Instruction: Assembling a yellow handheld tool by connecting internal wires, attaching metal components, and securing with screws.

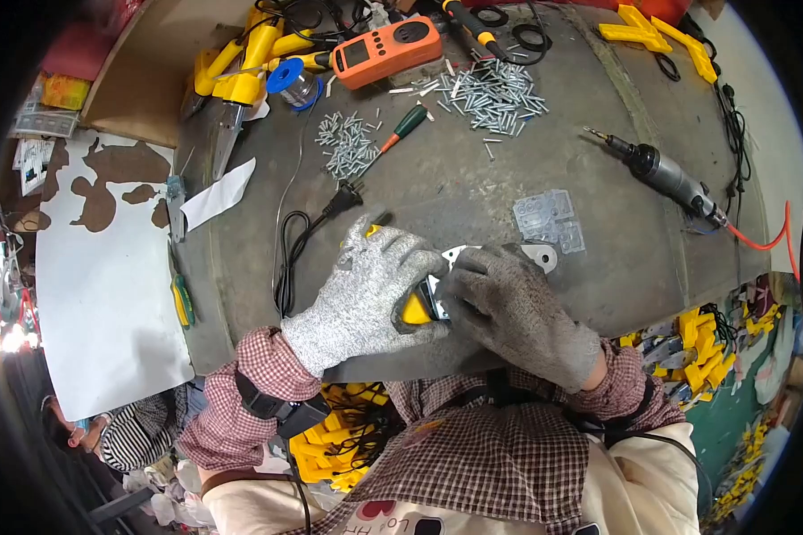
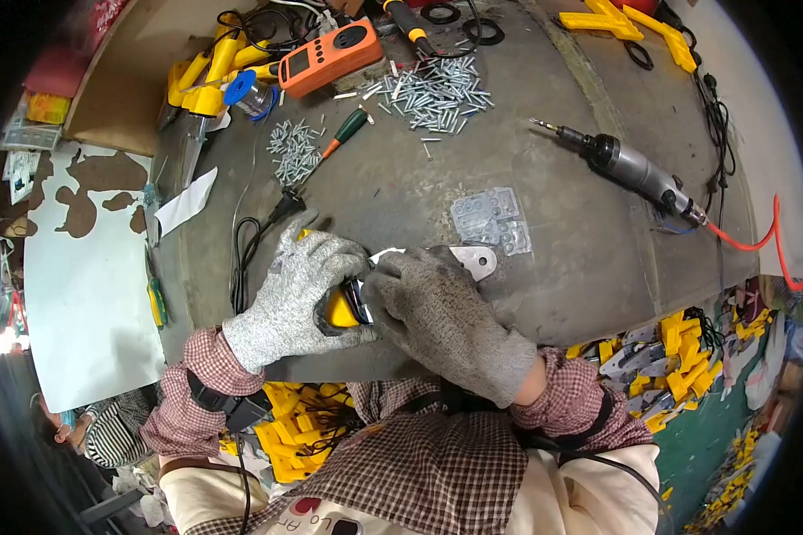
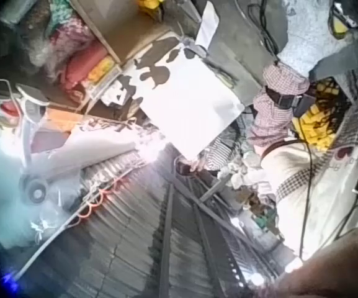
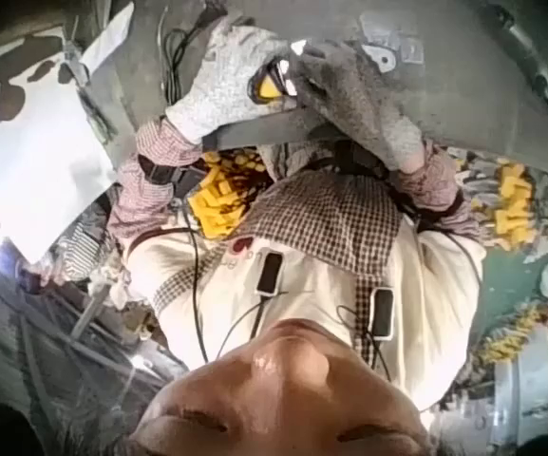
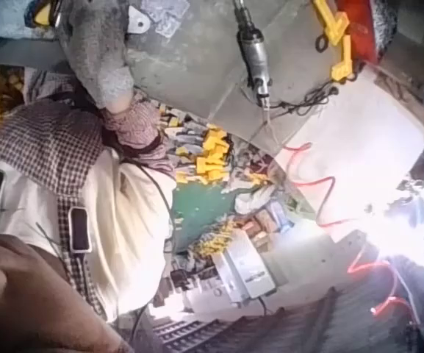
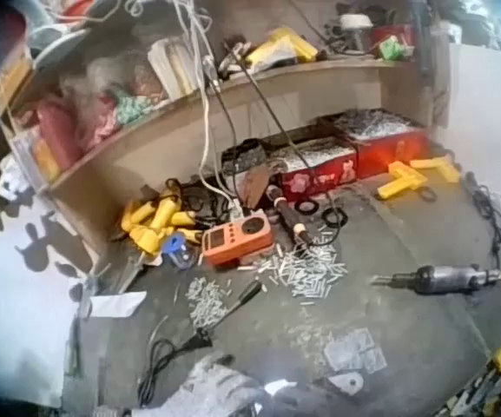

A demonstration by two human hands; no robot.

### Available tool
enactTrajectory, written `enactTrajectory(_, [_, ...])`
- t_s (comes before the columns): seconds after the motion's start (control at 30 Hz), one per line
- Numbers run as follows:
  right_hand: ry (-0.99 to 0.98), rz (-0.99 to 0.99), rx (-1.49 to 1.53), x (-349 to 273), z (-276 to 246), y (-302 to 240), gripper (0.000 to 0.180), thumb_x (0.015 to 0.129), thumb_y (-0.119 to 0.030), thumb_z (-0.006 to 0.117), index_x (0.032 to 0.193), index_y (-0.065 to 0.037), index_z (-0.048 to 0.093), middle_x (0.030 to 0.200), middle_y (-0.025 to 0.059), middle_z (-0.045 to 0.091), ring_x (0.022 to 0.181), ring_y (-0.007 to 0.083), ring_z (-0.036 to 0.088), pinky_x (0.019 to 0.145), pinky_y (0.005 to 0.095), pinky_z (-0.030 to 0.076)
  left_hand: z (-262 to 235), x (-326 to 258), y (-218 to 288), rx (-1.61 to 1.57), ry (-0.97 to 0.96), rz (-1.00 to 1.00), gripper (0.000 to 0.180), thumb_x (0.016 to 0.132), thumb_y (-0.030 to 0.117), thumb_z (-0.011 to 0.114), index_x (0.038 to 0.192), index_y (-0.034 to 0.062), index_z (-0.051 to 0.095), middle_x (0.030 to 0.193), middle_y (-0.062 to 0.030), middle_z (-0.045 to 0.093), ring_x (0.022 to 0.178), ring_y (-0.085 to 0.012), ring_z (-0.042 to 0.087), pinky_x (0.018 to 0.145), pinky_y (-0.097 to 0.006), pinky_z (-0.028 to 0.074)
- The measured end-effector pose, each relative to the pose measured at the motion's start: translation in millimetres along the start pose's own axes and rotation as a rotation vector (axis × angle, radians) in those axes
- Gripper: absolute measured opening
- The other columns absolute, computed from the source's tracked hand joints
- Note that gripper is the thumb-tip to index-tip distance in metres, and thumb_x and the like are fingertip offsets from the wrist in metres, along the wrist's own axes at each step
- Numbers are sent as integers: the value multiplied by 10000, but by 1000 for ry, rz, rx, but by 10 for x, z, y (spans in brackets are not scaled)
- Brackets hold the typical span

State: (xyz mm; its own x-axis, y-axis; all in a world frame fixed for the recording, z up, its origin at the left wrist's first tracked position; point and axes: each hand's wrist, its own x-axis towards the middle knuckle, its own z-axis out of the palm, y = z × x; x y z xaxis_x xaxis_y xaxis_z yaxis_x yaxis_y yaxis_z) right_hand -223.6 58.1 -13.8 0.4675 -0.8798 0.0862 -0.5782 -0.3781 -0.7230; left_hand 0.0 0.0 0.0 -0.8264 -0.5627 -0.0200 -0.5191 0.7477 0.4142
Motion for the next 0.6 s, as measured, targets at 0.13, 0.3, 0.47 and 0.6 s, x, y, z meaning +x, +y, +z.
enactTrajectory(0.13, [-88,3,-19,-20,4,-89,276,845,-159,709,1103,-68,678,1099,128,648,1061,315,621,972,450,475,-1,-1,15,28,6,0,635,680,439,877,1156,127,593,1157,-100,606,1158,-340,565,1155,-651,239])
enactTrajectory(0.3, [-49,21,-186,-28,37,-297,334,843,-133,699,1166,-72,640,1085,121,650,1059,296,628,984,450,471,-25,2,43,32,42,-14,595,670,422,870,1106,125,595,1114,-83,610,1124,-321,573,1161,-641,241])
enactTrajectory(0.47, [-168,2,131,-28,-186,-143,300,861,-20,586,1161,-24,587,1105,155,636,1011,356,638,915,456,514,-14,52,79,5,70,-72,496,680,416,847,1006,115,624,1018,-76,621,1056,-312,592,1133,-589,301])
enactTrajectory(0.6, [653,451,-543,-250,-731,510,528,867,-181,700,1314,46,532,1356,293,508,1238,498,469,1057,536,412,89,-46,36,13,219,-64,452,695,430,814,975,117,647,940,-112,613,982,-329,595,1078,-566,354])
